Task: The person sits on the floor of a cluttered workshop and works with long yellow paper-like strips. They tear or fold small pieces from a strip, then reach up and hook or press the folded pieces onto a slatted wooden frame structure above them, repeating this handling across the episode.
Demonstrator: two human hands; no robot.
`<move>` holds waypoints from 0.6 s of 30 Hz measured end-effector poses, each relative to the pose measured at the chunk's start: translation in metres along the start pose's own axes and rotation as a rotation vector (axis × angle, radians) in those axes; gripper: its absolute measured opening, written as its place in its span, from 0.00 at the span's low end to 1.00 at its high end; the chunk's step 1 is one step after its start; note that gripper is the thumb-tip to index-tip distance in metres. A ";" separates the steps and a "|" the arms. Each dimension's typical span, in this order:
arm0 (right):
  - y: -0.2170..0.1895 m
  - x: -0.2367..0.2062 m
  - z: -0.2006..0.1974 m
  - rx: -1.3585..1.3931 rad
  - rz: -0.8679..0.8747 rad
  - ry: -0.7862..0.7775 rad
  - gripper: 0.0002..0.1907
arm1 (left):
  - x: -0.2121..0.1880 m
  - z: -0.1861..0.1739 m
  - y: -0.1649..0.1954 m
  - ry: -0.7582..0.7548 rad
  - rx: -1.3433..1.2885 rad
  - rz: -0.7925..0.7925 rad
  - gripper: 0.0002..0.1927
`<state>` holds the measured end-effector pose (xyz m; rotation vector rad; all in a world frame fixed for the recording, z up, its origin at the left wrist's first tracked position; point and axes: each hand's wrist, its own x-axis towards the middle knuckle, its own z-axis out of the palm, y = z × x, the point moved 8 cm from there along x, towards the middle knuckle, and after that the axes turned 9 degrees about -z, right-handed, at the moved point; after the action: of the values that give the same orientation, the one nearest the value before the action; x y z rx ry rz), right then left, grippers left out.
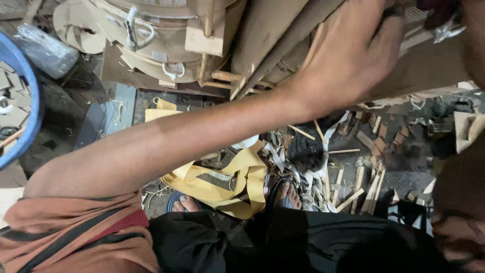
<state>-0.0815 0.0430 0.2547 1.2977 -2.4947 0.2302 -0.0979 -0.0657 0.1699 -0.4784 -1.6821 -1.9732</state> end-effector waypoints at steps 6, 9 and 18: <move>0.035 -0.065 -0.001 0.270 0.181 0.048 0.13 | -0.021 -0.014 0.042 -0.062 0.191 0.135 0.25; 0.044 -0.107 0.005 0.466 0.329 0.069 0.13 | -0.016 -0.012 0.045 -0.133 0.156 0.113 0.26; 0.038 -0.154 0.024 0.836 0.514 0.289 0.28 | 0.005 -0.011 0.020 -0.036 0.209 0.000 0.04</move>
<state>-0.0350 0.1759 0.1783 0.7094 -2.4804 1.5798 -0.0897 -0.0791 0.1867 -0.4384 -1.8846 -1.7735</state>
